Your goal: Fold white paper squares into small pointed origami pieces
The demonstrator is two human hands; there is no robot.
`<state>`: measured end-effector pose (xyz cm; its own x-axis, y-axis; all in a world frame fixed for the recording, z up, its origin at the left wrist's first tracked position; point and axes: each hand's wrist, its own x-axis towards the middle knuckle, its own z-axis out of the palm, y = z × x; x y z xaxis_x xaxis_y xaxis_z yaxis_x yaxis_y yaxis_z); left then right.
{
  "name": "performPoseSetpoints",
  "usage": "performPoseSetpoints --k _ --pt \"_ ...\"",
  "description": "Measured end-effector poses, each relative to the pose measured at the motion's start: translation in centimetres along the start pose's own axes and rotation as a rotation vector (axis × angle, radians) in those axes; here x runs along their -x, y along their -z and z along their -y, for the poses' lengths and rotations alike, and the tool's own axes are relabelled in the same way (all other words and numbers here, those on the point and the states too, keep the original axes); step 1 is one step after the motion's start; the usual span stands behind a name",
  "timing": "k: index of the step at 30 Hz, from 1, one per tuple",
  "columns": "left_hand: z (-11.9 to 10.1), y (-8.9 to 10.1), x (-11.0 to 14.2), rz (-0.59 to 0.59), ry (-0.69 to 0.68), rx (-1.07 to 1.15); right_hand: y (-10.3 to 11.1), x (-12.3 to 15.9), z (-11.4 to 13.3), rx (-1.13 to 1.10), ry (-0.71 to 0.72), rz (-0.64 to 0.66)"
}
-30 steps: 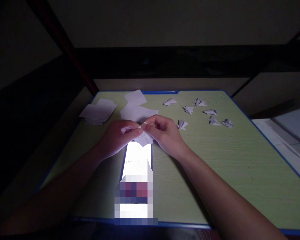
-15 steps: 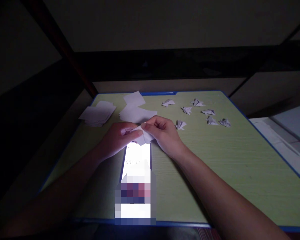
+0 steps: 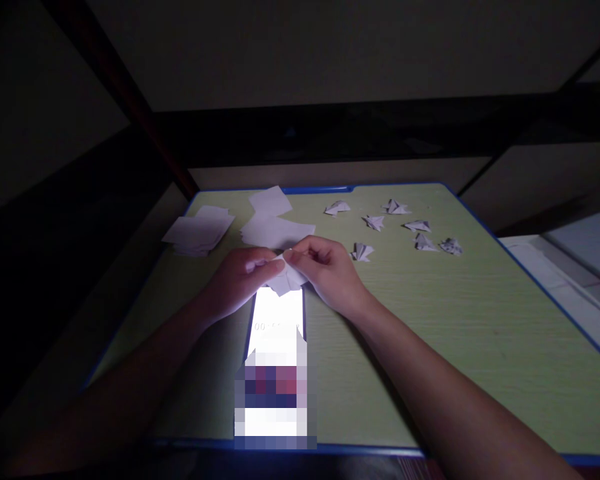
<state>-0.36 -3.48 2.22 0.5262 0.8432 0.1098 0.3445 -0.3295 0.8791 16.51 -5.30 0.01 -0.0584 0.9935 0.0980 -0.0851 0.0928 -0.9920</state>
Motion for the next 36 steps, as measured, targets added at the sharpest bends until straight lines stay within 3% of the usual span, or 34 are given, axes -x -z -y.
performPoseSetpoints --k 10,15,21,26,31,36 --pt "0.30 -0.13 -0.10 -0.114 -0.015 -0.023 -0.07 0.01 -0.29 -0.001 -0.038 0.045" --pt "0.48 -0.17 -0.16 -0.153 0.052 0.184 0.04 -0.08 -0.25 0.006 -0.042 0.090" --pt "0.68 -0.31 -0.45 -0.132 0.076 0.231 0.06 -0.22 -0.17 0.065 -0.010 0.042" --pt "0.54 -0.24 -0.50 -0.100 0.090 0.152 -0.17 -0.03 -0.18 0.105 -0.008 0.003" --pt "0.49 -0.33 -0.47 -0.140 0.085 0.012 -0.14 -0.05 -0.30 0.149 0.022 -0.008" --pt "0.86 -0.27 -0.51 -0.122 0.153 -0.004 0.12 -0.15 0.03 0.098 0.161 0.009"
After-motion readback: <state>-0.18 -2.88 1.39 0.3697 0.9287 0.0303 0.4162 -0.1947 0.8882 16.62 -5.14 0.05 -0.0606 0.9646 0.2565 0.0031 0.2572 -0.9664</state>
